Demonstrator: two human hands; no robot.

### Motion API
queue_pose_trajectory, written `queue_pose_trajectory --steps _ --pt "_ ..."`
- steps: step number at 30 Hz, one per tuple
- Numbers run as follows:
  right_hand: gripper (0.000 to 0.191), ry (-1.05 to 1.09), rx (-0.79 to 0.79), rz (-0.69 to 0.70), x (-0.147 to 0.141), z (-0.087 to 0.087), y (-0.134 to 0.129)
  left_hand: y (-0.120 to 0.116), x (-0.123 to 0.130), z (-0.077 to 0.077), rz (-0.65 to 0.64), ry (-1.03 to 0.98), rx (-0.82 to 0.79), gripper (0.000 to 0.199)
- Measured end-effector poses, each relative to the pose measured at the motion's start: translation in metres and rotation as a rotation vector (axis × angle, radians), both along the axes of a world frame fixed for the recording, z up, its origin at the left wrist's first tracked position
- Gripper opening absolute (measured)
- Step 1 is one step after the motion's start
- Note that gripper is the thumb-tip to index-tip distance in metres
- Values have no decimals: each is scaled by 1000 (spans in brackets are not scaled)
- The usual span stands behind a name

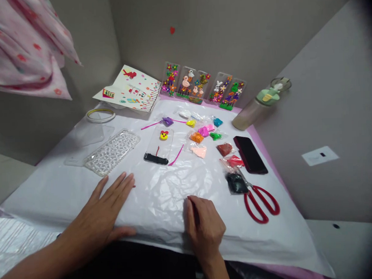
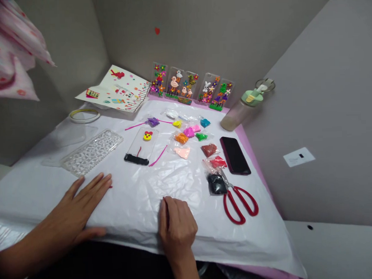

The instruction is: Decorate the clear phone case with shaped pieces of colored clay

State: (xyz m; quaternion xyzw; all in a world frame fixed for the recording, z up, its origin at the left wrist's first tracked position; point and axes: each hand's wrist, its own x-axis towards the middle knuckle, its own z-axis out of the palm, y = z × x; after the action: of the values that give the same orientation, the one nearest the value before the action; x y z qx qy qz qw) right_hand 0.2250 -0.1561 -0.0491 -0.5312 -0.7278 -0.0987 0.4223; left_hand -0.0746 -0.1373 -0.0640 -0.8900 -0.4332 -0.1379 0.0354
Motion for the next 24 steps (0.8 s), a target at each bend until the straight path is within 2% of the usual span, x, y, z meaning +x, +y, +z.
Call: queue_pose_trajectory --steps 2,4,6,11,14,18,22,24 --pt "11 0 7 2 0 1 1 21 3 0 -43 48 40 118" --pt "10 1 2 4 0 1 1 26 5 1 -61 49 44 120" --pt "10 2 -9 4 0 0 1 15 4 3 -47 1 2 121" --pt "12 -4 4 4 1 -1 0 -28 -11 7 42 -91 -81 117" --pt "11 5 2 6 1 -1 0 -35 -17 7 98 -74 -70 114" --pt "10 -2 0 1 0 0 1 -21 -3 5 51 -91 -53 118" --pt "11 -15 -3 -8 0 1 0 1 19 5 -45 7 -11 119" --pt "10 -11 -10 -8 0 1 0 3 22 6 -46 9 -4 120"
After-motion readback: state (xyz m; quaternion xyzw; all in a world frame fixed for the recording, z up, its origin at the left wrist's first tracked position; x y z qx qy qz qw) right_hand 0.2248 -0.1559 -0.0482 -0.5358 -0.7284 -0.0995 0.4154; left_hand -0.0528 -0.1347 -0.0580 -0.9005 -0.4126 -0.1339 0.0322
